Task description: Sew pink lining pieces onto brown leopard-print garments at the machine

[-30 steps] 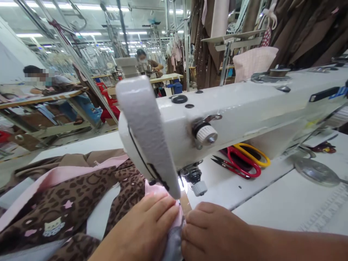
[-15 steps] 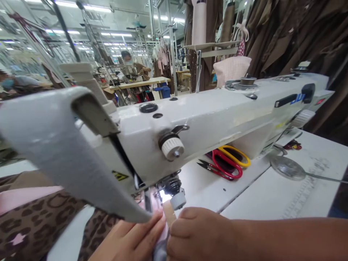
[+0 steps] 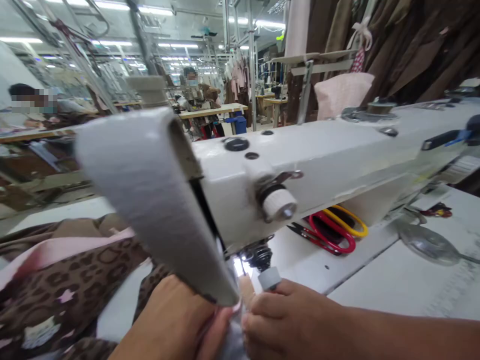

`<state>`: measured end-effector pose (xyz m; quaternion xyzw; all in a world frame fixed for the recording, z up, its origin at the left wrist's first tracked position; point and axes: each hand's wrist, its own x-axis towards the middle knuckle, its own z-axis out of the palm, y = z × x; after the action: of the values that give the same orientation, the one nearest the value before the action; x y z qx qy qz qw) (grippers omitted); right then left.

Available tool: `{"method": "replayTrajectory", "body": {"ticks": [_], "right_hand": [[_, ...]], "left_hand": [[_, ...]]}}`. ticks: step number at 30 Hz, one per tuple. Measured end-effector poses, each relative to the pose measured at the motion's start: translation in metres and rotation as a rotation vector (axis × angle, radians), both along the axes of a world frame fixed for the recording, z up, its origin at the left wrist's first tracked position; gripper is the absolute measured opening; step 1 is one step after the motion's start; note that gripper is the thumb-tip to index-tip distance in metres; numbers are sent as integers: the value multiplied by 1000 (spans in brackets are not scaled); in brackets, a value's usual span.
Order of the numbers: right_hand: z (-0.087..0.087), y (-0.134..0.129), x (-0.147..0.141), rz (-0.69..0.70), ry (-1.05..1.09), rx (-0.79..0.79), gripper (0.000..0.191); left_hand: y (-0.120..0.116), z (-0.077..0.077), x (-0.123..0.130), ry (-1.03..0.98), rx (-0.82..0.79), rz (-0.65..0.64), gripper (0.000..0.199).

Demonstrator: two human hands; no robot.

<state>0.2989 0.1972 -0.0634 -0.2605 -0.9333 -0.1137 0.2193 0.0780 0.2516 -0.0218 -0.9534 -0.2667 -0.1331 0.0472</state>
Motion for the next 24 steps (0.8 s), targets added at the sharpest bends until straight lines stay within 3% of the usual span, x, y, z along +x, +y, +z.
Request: {"method": "replayTrajectory", "body": {"ticks": [4, 10, 14, 18, 20, 22, 24], "right_hand": [[-6, -7, 1, -17, 99, 33, 19], [-4, -6, -1, -30, 159, 87, 27], [-3, -7, -1, -37, 156, 93, 28], [-4, -7, -3, -48, 168, 96, 22], [-4, -7, -3, -52, 171, 81, 20], [-2, -8, -2, -55, 171, 82, 21], [-1, -8, 0, -74, 179, 104, 22]], "left_hand": [[-13, 11, 20, 33, -84, 159, 22], [-18, -5, 18, -49, -6, 217, 21], [-20, -16, 11, -18, -20, 186, 25], [-23, -22, 10, -74, -59, 312, 17], [-23, -23, 10, -77, -48, 279, 15], [-22, -24, 9, -66, -26, 165, 16], [-22, -26, 8, -75, -45, 154, 16]]}}
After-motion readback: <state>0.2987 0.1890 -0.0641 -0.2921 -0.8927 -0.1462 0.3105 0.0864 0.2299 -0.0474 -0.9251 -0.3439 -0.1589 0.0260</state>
